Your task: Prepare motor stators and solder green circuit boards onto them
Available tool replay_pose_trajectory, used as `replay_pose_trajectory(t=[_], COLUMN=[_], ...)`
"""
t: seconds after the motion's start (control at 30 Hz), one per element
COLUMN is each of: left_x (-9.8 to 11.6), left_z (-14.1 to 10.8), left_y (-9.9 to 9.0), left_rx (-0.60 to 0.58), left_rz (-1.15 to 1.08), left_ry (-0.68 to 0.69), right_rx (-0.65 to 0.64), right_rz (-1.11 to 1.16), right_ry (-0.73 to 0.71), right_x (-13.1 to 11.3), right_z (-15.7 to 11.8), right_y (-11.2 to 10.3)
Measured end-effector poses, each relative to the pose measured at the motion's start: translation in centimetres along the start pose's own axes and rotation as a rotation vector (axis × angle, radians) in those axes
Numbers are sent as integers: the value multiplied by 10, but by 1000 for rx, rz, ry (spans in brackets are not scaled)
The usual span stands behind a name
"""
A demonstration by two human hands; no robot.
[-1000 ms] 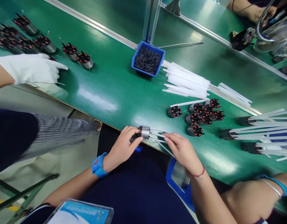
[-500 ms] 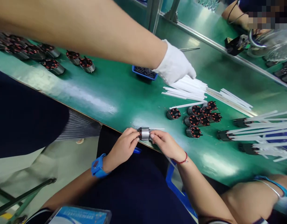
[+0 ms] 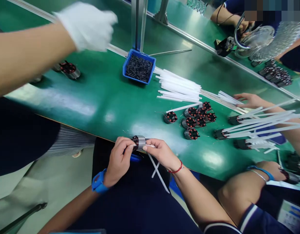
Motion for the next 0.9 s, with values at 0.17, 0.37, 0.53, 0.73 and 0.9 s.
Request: replay_pose_trajectory(t=[0.17, 0.37, 0.53, 0.73, 0.9], left_x=[10, 8, 3, 4, 1], left_z=[-3, 4, 5, 5, 11], left_y=[-1, 7, 11, 9, 9], left_rx=[39, -101, -122, -146, -121], left_rz=[96, -2, 75, 41, -48], left_ry=[136, -40, -128, -106, -38], right_rx=[48, 209, 154, -76, 193], right_rz=[-63, -283, -415, -707, -1135], right_ry=[-7, -98, -162, -152, -475], right_x=[4, -1, -8, -18, -85], right_z=[-5, -11, -14, -26, -18], right_y=[-5, -11, -5, -11, -59])
Point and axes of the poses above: each hand's wrist, its own z-axis towards the middle knuckle, its own y-axis out of the palm, x = y × z, the point moved 5 cm from there along z, towards the middle knuckle, and after that the axes turned 4 degrees about x, right-handed, at the moved point
